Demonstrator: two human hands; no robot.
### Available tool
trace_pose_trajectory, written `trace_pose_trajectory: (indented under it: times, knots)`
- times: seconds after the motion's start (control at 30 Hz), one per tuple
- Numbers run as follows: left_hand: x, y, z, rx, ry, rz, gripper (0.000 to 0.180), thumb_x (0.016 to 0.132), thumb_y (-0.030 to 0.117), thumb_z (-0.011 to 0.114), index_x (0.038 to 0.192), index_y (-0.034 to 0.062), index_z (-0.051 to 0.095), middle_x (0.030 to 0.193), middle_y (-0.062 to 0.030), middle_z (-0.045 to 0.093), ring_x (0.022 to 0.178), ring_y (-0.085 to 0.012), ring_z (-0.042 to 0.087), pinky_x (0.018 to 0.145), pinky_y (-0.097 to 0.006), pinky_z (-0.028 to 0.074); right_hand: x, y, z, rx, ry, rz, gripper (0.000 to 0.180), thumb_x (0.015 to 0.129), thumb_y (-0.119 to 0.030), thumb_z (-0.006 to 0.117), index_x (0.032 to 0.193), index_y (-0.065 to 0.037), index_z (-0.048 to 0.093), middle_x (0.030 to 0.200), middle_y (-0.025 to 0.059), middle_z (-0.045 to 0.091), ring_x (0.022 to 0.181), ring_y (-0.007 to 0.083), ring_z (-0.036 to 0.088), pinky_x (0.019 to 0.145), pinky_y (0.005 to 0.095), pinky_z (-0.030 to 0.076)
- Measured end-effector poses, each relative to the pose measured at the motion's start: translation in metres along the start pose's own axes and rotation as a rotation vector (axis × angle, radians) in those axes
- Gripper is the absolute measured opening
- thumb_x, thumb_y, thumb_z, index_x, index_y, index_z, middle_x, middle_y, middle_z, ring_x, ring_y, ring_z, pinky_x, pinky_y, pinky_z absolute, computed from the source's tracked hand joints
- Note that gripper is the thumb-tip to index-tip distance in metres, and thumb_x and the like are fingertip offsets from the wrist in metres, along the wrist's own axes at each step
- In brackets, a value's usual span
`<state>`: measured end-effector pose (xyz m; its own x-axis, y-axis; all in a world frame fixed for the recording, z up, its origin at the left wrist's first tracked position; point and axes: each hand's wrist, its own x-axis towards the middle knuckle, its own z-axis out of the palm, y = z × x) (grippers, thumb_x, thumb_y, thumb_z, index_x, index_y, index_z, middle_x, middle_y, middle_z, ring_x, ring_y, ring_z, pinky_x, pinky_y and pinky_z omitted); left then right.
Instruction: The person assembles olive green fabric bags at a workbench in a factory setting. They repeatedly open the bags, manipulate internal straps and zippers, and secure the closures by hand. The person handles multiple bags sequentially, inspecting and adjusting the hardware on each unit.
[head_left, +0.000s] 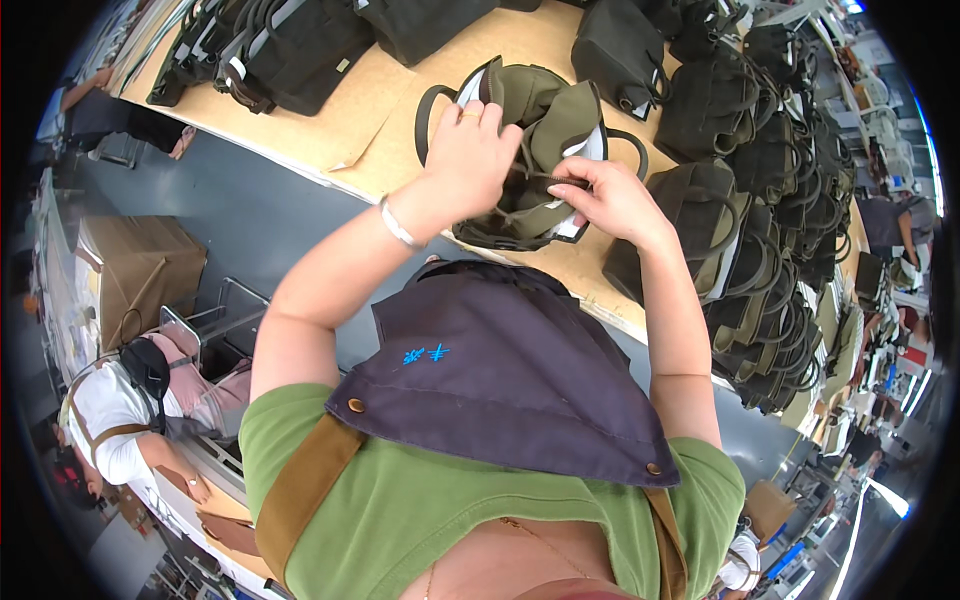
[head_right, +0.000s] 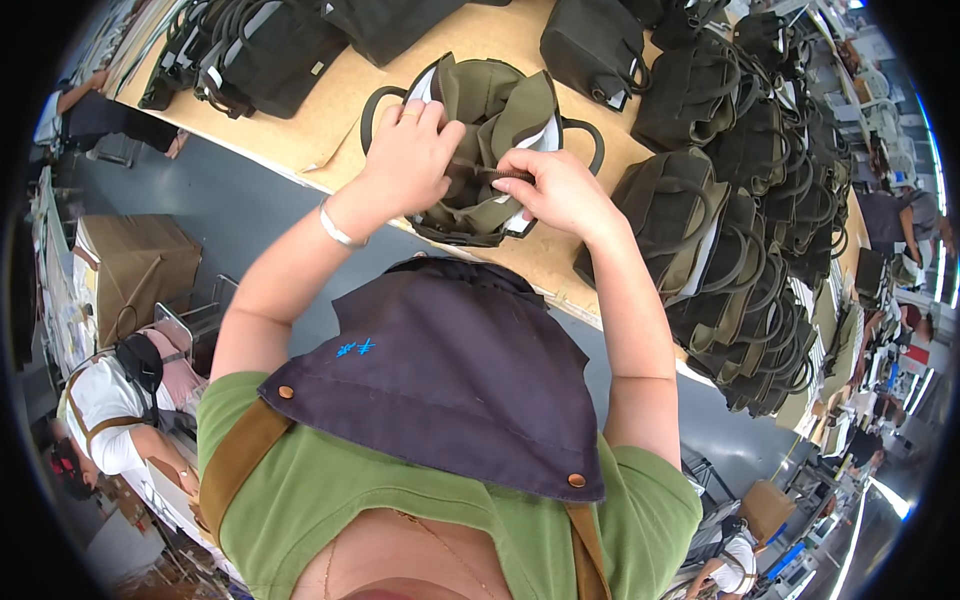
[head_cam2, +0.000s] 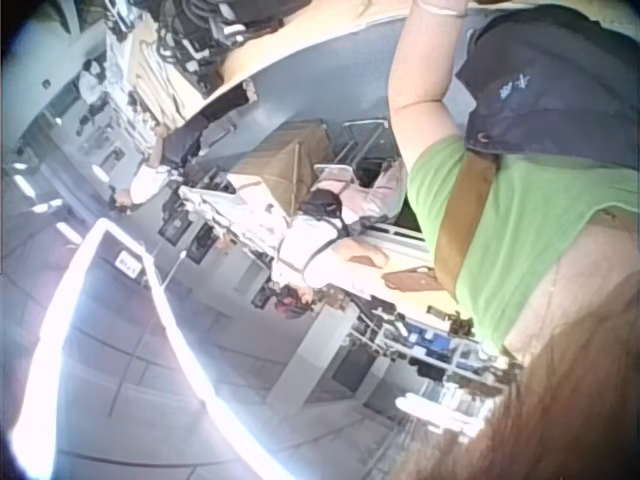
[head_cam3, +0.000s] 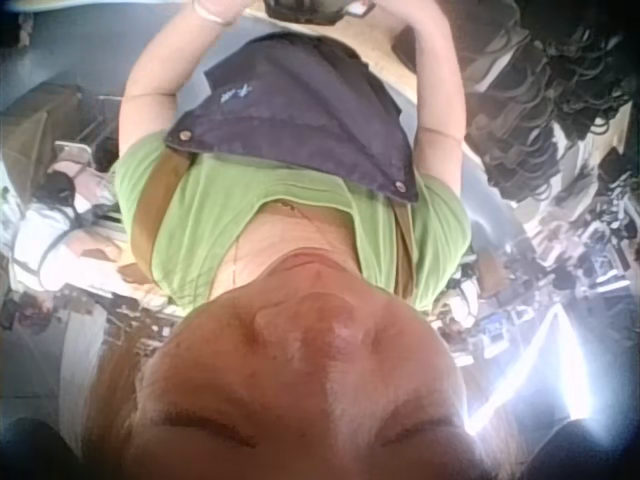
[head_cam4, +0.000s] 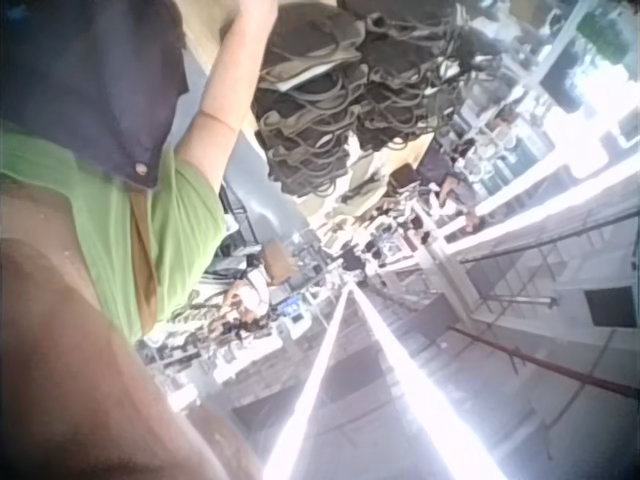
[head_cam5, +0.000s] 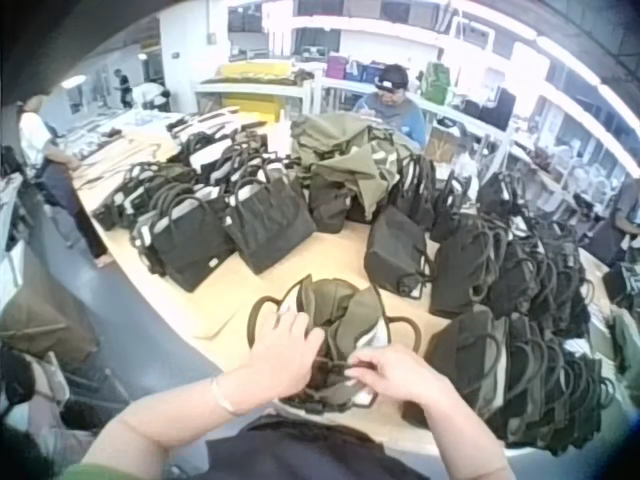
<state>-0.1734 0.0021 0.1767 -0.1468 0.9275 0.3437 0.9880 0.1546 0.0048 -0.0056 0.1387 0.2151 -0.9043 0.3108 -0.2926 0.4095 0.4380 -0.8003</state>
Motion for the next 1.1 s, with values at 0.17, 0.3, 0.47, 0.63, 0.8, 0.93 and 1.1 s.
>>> trace_pose_trajectory:
  times: [0.17, 0.3, 0.47, 0.63, 0.8, 0.93, 1.1]
  knots:
    - [-0.036, 0.058, -0.05, -0.607, 0.064, 0.011, 0.023, 0.07, 0.003, 0.065, 0.092, 0.0105, 0.06, 0.088, -0.0072, 0.054, 0.086, -0.0272, 0.055, 0.073, -0.038, 0.043, 0.012, 0.009, 0.008, -0.051, 0.058, -0.022, 0.019, 0.089, -0.02, 0.066, 0.094, -0.001, 0.064, 0.077, 0.013, 0.069, 0.064, 0.0221, 0.069, 0.061, 0.0345, 0.051]
    - [-0.065, 0.08, 0.027, -0.516, 0.009, -0.104, 0.018, 0.075, 0.017, 0.074, 0.089, 0.0123, 0.063, 0.076, -0.0037, 0.06, 0.075, -0.0239, 0.059, 0.072, -0.036, 0.044, 0.022, 0.021, 0.009, -0.205, -0.073, -0.107, 0.016, 0.092, -0.017, 0.064, 0.094, -0.001, 0.063, 0.075, 0.0098, 0.066, 0.07, 0.017, 0.068, 0.061, 0.0296, 0.05]
    - [-0.038, 0.05, -0.023, -0.548, 0.145, -0.039, 0.011, 0.076, 0.017, 0.074, 0.084, 0.0127, 0.069, 0.073, -0.0005, 0.061, 0.07, -0.0194, 0.059, 0.072, -0.034, 0.042, 0.02, -0.017, -0.015, -0.08, -0.133, -0.054, 0.018, 0.098, -0.019, 0.056, 0.098, -0.002, 0.055, 0.076, 0.0068, 0.061, 0.068, 0.0135, 0.068, 0.058, 0.0277, 0.05]
    - [-0.021, 0.023, -0.064, -0.742, 0.13, -0.028, 0.01, 0.078, 0.016, 0.075, 0.087, 0.0124, 0.071, 0.07, -0.0004, 0.059, 0.069, -0.0191, 0.057, 0.073, -0.033, 0.039, 0.016, -0.062, -0.044, -0.229, -0.125, -0.329, 0.018, 0.098, -0.019, 0.057, 0.095, -0.002, 0.057, 0.068, 0.0025, 0.053, 0.057, 0.0104, 0.047, 0.053, 0.028, 0.04]
    - [-0.016, 0.018, -0.063, -0.89, 0.095, -0.044, 0.008, 0.081, 0.016, 0.073, 0.087, 0.0117, 0.071, 0.07, 0.0002, 0.062, 0.07, -0.0182, 0.059, 0.074, -0.033, 0.039, 0.024, -0.073, -0.052, -0.126, -0.288, -0.137, 0.019, 0.096, -0.018, 0.059, 0.088, -0.001, 0.058, 0.065, 0.0005, 0.05, 0.061, 0.0096, 0.042, 0.056, 0.0278, 0.039]
    - [-0.019, 0.015, -0.065, -0.844, 0.167, -0.102, 0.01, 0.082, 0.018, 0.074, 0.088, 0.0106, 0.071, 0.073, -0.0007, 0.066, 0.07, -0.0185, 0.061, 0.075, -0.033, 0.039, 0.03, -0.077, -0.059, -0.191, -0.324, -0.104, 0.017, 0.096, -0.016, 0.06, 0.09, -0.001, 0.06, 0.07, -0.0045, 0.052, 0.066, 0.0052, 0.042, 0.058, 0.0251, 0.038]
    - [-0.026, 0.012, -0.069, -0.822, 0.032, -0.172, 0.011, 0.082, 0.021, 0.072, 0.09, 0.0136, 0.07, 0.075, -0.0029, 0.067, 0.074, -0.0213, 0.063, 0.075, -0.035, 0.039, 0.044, -0.06, -0.055, -0.06, -0.424, -0.003, 0.017, 0.083, 0.005, 0.067, 0.1, 0.007, 0.065, 0.085, 0.0014, 0.067, 0.082, 0.0065, 0.059, 0.077, 0.0232, 0.05]
